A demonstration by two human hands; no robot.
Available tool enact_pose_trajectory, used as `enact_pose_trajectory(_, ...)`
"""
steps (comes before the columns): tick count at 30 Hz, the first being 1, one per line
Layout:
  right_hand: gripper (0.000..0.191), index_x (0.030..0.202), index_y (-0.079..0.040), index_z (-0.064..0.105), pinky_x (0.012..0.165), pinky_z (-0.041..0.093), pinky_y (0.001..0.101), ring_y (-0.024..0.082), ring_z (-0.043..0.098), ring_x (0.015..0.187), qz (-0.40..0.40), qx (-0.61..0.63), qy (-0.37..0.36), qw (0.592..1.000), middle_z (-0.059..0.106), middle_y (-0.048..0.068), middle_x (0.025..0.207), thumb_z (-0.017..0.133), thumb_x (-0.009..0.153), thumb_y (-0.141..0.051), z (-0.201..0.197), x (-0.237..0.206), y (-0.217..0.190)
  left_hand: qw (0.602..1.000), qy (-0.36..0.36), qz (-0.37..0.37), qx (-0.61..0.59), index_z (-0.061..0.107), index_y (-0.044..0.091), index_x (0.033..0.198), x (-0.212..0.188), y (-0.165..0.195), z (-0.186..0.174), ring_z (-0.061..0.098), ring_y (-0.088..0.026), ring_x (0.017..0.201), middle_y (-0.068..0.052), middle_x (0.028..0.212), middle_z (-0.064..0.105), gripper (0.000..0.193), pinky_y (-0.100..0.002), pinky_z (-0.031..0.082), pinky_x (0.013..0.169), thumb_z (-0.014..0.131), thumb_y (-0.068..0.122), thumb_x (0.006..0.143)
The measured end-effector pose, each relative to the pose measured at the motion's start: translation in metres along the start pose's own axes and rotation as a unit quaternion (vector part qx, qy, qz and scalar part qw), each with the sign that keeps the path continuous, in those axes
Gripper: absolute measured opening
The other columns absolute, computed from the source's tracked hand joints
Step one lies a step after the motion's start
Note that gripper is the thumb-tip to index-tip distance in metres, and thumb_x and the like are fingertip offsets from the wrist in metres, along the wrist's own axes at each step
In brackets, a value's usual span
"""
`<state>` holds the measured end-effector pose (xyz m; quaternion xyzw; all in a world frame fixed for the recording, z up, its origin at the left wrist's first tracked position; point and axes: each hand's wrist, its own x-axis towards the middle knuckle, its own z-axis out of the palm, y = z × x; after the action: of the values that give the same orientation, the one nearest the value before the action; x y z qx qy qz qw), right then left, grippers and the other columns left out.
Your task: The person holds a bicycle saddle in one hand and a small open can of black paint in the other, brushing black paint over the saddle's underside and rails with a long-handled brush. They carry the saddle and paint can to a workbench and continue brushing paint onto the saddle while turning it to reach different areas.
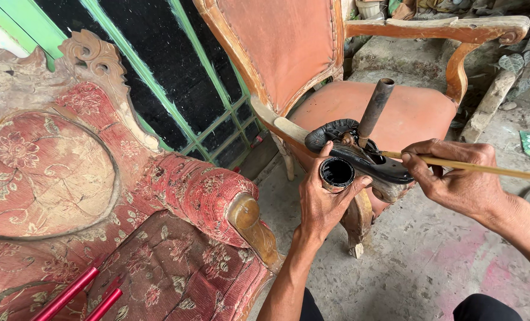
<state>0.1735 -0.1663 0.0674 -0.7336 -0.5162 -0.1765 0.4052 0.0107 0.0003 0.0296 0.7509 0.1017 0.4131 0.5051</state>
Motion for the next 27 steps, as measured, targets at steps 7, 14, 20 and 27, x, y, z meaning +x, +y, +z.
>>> enact_pose_trajectory(7, 0.016, 0.097, -0.002, 0.078, 0.059, 0.060, 0.0287, 0.015, 0.074, 0.065, -0.006, 0.044, 0.013, 0.999, 0.077, 0.007, 0.081, 0.072, 0.094, -0.017, 0.004, 0.002, 0.012, 1.000, -0.008, -0.005, -0.013, 0.043, -0.006, 0.152, 0.000, -0.004, 0.003, 0.072, -0.023, 0.115, -0.023, 0.128, 0.067, 0.089, -0.032, 0.064, 0.081, 0.086, 0.031, 0.082)
enact_pose_trajectory(14, 0.015, 0.097, -0.002, 0.077, 0.054, 0.060, 0.0265, 0.016, 0.075, 0.067, -0.081, 0.035, 0.041, 0.995, 0.077, 0.010, 0.086, 0.069, 0.098, -0.014, -0.001, -0.008, 0.014, 1.000, 0.000, -0.004, -0.019, 0.043, -0.009, 0.151, -0.001, -0.004, 0.003, 0.072, -0.023, 0.113, -0.023, 0.126, 0.068, 0.090, -0.032, 0.064, 0.081, 0.087, 0.029, 0.082)
enact_pose_trajectory(20, 0.014, 0.094, -0.002, 0.076, 0.051, 0.059, 0.0274, 0.017, 0.074, 0.063, -0.090, 0.039, 0.014, 0.995, 0.078, 0.011, 0.087, 0.067, 0.095, -0.012, 0.012, -0.009, 0.022, 1.000, 0.003, 0.007, -0.007, 0.043, -0.009, 0.151, -0.003, -0.002, 0.004, 0.074, -0.023, 0.110, -0.022, 0.121, 0.071, 0.089, -0.032, 0.068, 0.084, 0.088, 0.026, 0.082)
enact_pose_trajectory(27, 0.014, 0.091, 0.000, 0.074, 0.045, 0.054, 0.0262, 0.017, 0.072, 0.059, -0.131, 0.000, 0.025, 0.991, 0.076, 0.014, 0.082, 0.065, 0.093, -0.010, 0.008, -0.013, 0.037, 1.000, 0.000, 0.017, 0.002, 0.043, -0.008, 0.152, -0.003, -0.003, 0.002, 0.074, -0.023, 0.110, -0.022, 0.121, 0.072, 0.088, -0.032, 0.068, 0.086, 0.087, 0.025, 0.083)
